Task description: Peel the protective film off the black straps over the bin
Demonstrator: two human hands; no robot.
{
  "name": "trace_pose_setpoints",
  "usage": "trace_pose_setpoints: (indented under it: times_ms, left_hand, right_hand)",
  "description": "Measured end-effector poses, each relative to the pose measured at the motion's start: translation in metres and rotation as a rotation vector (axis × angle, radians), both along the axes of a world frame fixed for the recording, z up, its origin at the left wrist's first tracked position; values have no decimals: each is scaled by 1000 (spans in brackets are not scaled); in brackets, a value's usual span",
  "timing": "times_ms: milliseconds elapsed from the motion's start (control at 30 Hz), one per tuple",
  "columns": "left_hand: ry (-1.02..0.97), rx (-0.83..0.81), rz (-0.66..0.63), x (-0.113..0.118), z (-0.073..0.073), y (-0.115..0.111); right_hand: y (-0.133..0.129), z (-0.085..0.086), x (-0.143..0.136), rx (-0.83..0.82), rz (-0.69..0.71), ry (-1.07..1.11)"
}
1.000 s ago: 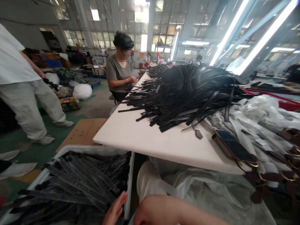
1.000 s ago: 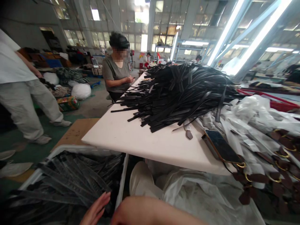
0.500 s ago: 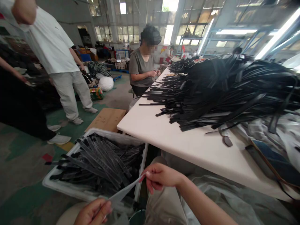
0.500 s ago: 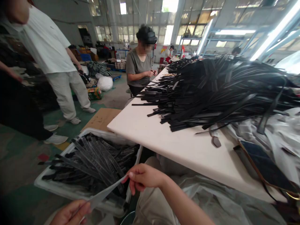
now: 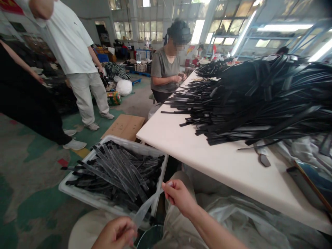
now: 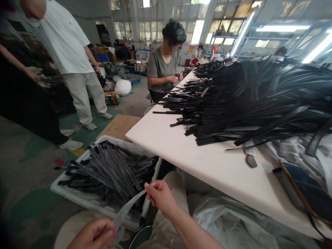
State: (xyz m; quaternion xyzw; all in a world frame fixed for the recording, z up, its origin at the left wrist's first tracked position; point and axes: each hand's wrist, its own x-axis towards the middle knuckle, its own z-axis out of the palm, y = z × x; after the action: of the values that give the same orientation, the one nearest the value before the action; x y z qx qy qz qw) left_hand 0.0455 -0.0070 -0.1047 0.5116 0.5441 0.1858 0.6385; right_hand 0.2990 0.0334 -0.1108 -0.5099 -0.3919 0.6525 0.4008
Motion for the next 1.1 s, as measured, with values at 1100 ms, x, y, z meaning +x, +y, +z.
trace_pose_setpoints:
  times_ms: [1100]
  left_hand:
    - [-39, 12, 471, 54, -21, -16]
  right_hand:
    - [-22, -22, -43, -68, 71, 94]
